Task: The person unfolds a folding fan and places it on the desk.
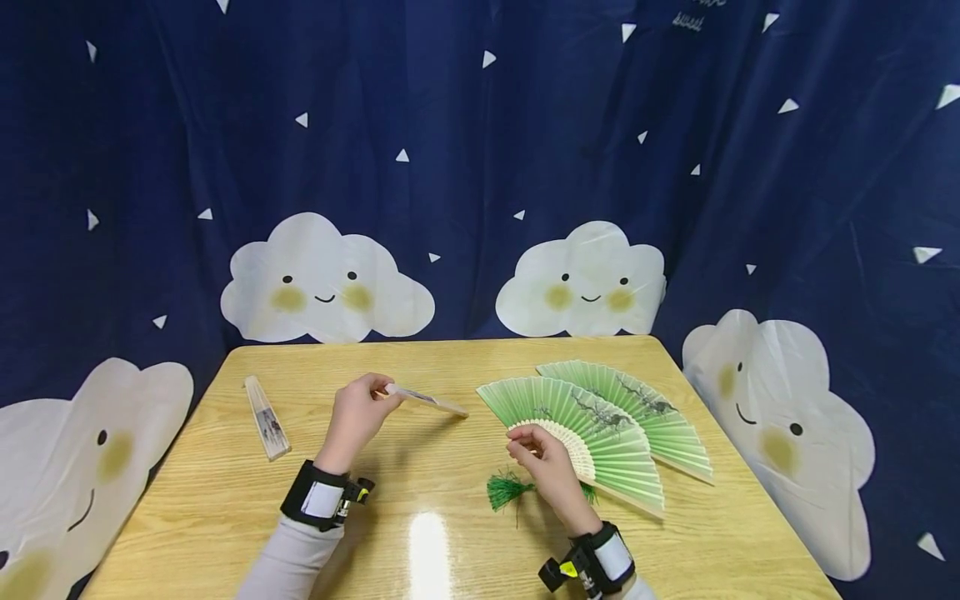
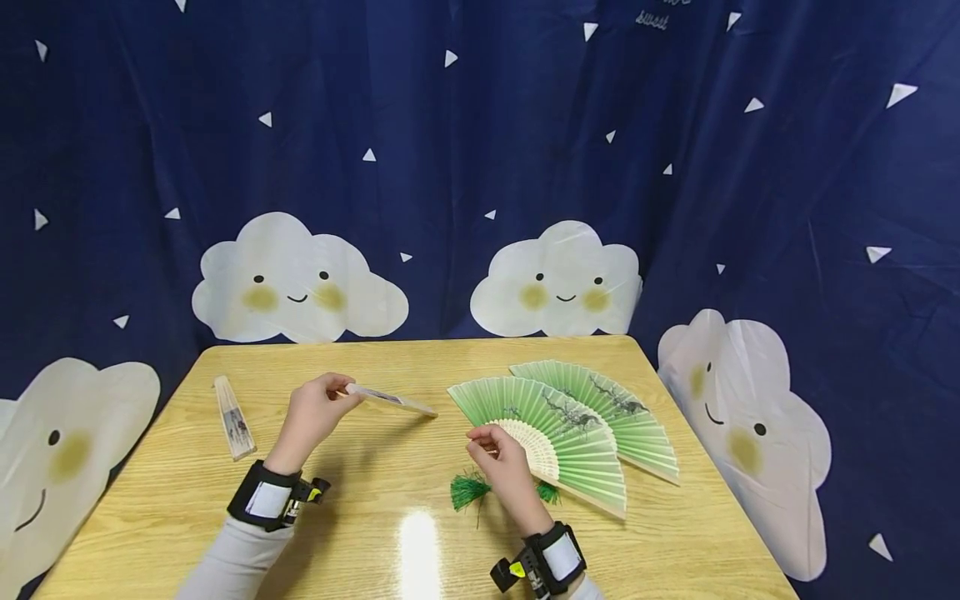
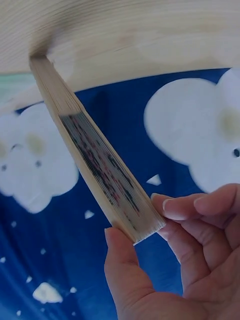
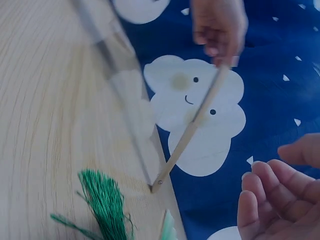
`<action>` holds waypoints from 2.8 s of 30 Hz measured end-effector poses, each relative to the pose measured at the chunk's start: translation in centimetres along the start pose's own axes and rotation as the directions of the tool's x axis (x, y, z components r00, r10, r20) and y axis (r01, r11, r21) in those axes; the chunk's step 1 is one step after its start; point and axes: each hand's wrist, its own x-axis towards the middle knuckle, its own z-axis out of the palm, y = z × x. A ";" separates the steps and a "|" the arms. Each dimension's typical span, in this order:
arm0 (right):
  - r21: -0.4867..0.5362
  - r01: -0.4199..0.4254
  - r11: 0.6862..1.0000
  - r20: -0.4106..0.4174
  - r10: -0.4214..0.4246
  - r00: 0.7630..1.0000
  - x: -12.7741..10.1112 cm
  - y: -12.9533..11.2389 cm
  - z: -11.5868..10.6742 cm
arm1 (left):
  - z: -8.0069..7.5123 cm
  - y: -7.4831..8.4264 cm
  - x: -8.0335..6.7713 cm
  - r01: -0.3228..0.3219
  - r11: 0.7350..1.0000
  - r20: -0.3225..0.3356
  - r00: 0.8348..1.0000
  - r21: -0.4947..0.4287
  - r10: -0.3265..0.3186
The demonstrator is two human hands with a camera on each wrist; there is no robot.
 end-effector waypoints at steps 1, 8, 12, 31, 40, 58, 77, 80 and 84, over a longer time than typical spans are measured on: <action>-0.058 0.040 0.998 -0.006 -0.040 0.999 0.0 0.0 0.2 | 0.1 0.4 -0.2 -0.007 1.000 0.011 1.000 -0.014 0.007; -0.337 0.282 0.898 0.019 -0.294 0.956 -0.3 0.4 1.0 | 0.9 2.4 -1.8 -0.070 0.989 0.095 0.992 -0.132 0.083; -0.344 0.303 0.888 0.048 -0.306 0.951 -0.4 0.6 1.1 | 0.9 3.2 -2.5 -0.104 0.973 0.150 0.979 -0.208 0.137; -0.249 0.456 0.854 -0.018 -0.475 0.880 -1.0 0.3 1.6 | 2.4 4.4 -3.6 0.135 0.767 0.244 0.969 -0.627 0.030; -0.364 0.486 0.794 -0.132 -0.561 0.817 -1.0 -0.3 2.0 | 7.1 5.1 -5.9 0.226 0.689 0.358 0.932 -0.689 0.052; -0.278 0.368 0.887 -0.172 -0.423 0.890 -1.3 -1.5 2.1 | 9.9 5.3 -7.3 0.215 0.615 0.284 0.959 -0.759 0.014; 0.336 -0.063 0.940 -0.076 0.094 0.993 -1.3 -2.2 1.0 | 10.2 5.0 -7.4 0.273 0.558 0.312 0.950 -0.783 -0.026; 0.419 -0.085 0.904 -0.101 0.139 0.985 -1.2 -2.0 1.0 | 10.2 4.9 -7.4 0.274 0.527 0.308 0.951 -0.805 -0.023; 0.470 -0.088 0.878 -0.132 0.168 0.977 -1.1 -2.0 0.9 | 10.2 4.9 -7.4 0.249 0.523 0.280 0.960 -0.815 -0.020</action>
